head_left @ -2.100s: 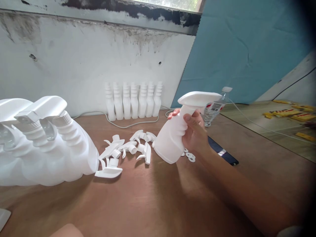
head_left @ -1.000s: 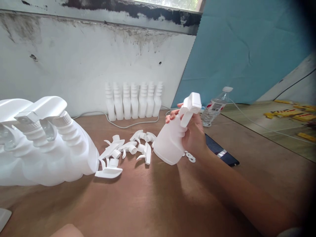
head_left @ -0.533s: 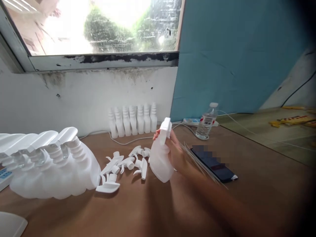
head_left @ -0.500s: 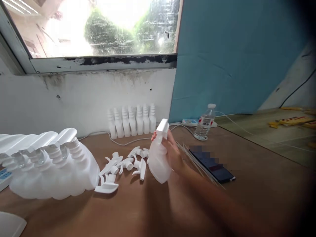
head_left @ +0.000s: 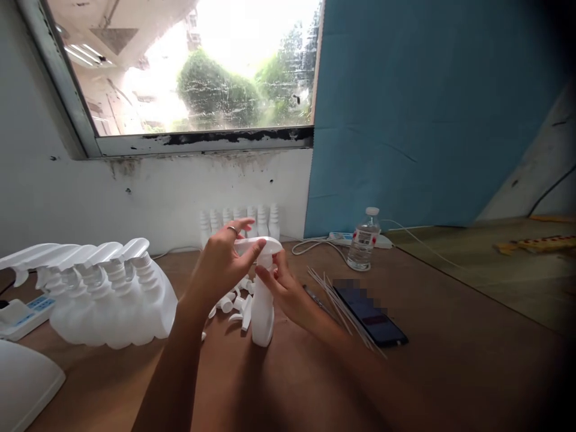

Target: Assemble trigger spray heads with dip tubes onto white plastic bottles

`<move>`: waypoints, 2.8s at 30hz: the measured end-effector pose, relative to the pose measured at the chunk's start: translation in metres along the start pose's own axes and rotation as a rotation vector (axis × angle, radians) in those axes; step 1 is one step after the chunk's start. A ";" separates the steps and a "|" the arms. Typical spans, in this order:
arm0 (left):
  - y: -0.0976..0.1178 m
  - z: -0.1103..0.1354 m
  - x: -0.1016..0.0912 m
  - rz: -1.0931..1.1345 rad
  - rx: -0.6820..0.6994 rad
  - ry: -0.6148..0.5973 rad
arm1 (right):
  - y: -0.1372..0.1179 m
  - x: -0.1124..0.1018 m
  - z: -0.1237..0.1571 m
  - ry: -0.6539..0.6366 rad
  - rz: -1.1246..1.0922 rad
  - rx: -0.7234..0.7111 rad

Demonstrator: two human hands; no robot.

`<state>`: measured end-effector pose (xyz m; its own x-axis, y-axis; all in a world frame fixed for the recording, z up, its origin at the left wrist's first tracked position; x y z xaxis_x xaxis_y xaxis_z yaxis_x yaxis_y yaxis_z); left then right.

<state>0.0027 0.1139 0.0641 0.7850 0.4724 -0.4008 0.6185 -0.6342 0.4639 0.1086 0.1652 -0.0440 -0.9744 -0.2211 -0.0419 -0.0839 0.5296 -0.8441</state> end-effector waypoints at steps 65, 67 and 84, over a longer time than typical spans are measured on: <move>0.013 0.019 0.010 0.202 -0.105 -0.215 | -0.015 0.009 0.014 0.050 -0.330 -0.014; 0.014 0.020 0.010 0.184 -0.089 -0.211 | -0.012 0.009 0.013 0.063 -0.326 0.015; 0.129 0.075 -0.028 0.184 0.452 -0.383 | -0.015 -0.019 0.007 0.261 0.258 0.020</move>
<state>0.0579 -0.0266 0.0761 0.7571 0.1305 -0.6401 0.3325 -0.9204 0.2058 0.1294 0.1560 -0.0341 -0.9835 0.1356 -0.1195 0.1735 0.5236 -0.8341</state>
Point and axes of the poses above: each hand's wrist, its own z-axis away from the middle knuckle, its own x-axis out of the palm, y = z × x, the point moved 10 cm from there along -z, towards the middle knuckle, and after that the axes turned 7 degrees about y, right-handed, at the moved point
